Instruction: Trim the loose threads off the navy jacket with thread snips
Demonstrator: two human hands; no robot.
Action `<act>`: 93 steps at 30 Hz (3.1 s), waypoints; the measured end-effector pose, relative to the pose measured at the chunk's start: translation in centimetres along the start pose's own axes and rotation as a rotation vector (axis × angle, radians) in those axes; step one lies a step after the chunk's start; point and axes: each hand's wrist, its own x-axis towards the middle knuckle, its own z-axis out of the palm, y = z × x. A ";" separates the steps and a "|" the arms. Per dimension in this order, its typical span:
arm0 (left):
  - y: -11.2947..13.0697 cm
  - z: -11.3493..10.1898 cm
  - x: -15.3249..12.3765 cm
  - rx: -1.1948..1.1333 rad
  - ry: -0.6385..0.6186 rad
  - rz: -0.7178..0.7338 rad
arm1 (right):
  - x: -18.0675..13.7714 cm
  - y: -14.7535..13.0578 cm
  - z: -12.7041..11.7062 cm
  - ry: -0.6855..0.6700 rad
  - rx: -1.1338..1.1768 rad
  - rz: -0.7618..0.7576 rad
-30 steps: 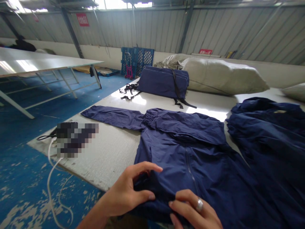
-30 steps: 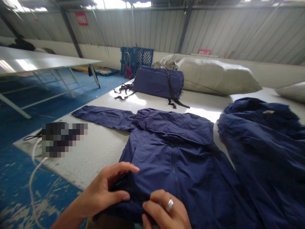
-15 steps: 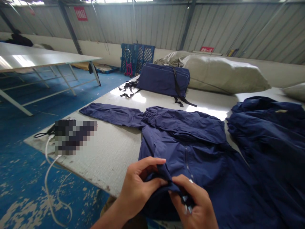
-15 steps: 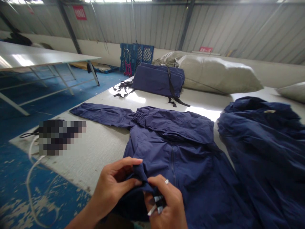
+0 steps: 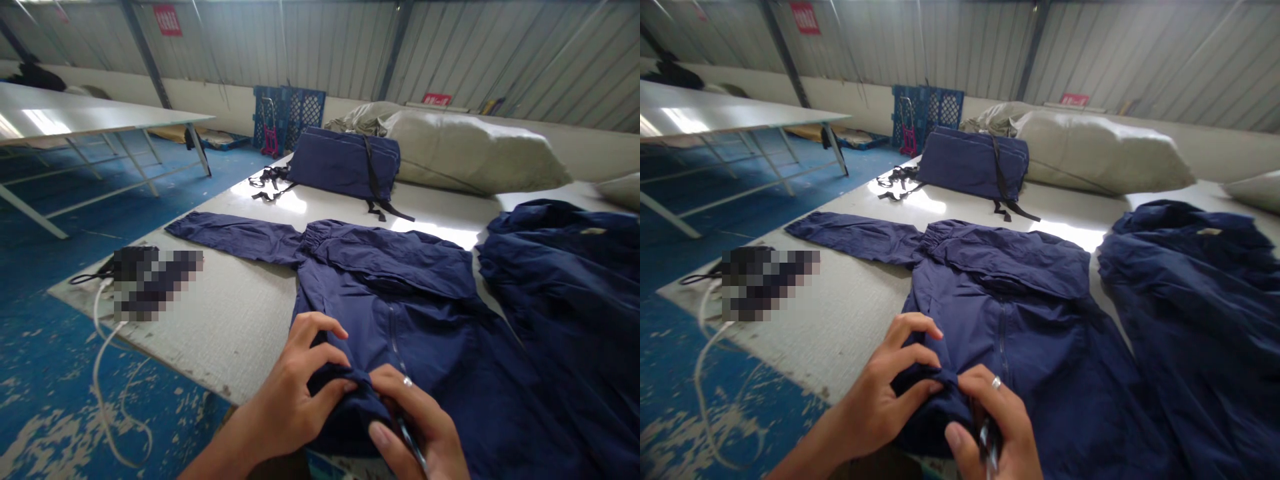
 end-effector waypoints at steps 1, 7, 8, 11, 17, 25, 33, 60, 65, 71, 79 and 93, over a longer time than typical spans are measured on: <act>0.0 0.0 0.0 -0.005 -0.003 0.014 | 0.3 -0.4 0.1 -0.030 0.025 0.012; 0.0 -0.1 0.2 -0.094 0.007 0.031 | 1.9 -3.2 1.4 0.130 0.001 -0.012; 0.0 -0.2 0.3 -0.117 0.008 0.030 | 2.1 -3.5 1.5 0.111 0.000 -0.026; -0.1 -0.2 0.3 -0.192 0.011 0.020 | 2.8 -4.0 1.7 0.034 0.029 0.004; -0.1 -0.6 0.3 -0.423 -0.011 -0.056 | 3.1 -3.3 1.8 -0.042 0.189 0.160; -0.9 -0.2 0.0 -0.743 -0.013 -0.134 | 2.7 -4.3 2.4 0.086 0.235 0.362; -1.5 1.6 0.3 -0.874 0.138 -0.228 | 2.7 -4.6 3.1 0.269 0.052 0.149; -1.0 1.8 -0.1 -0.745 0.157 -0.196 | 1.9 -4.2 2.7 0.221 -0.121 -0.151; -1.5 1.7 -0.2 -0.798 0.108 -0.213 | 2.2 -4.0 1.2 0.072 -0.060 -0.006; -2.0 1.6 -0.4 -0.862 0.077 -0.268 | 2.8 -2.9 0.2 0.050 -0.108 -0.041; -2.0 1.7 -0.4 -0.887 0.093 -0.278 | 4.2 -2.9 0.0 0.051 -0.180 -0.153; -2.4 2.0 -0.8 -0.884 0.057 -0.172 | 3.9 -3.1 -0.7 -0.013 -0.290 -0.411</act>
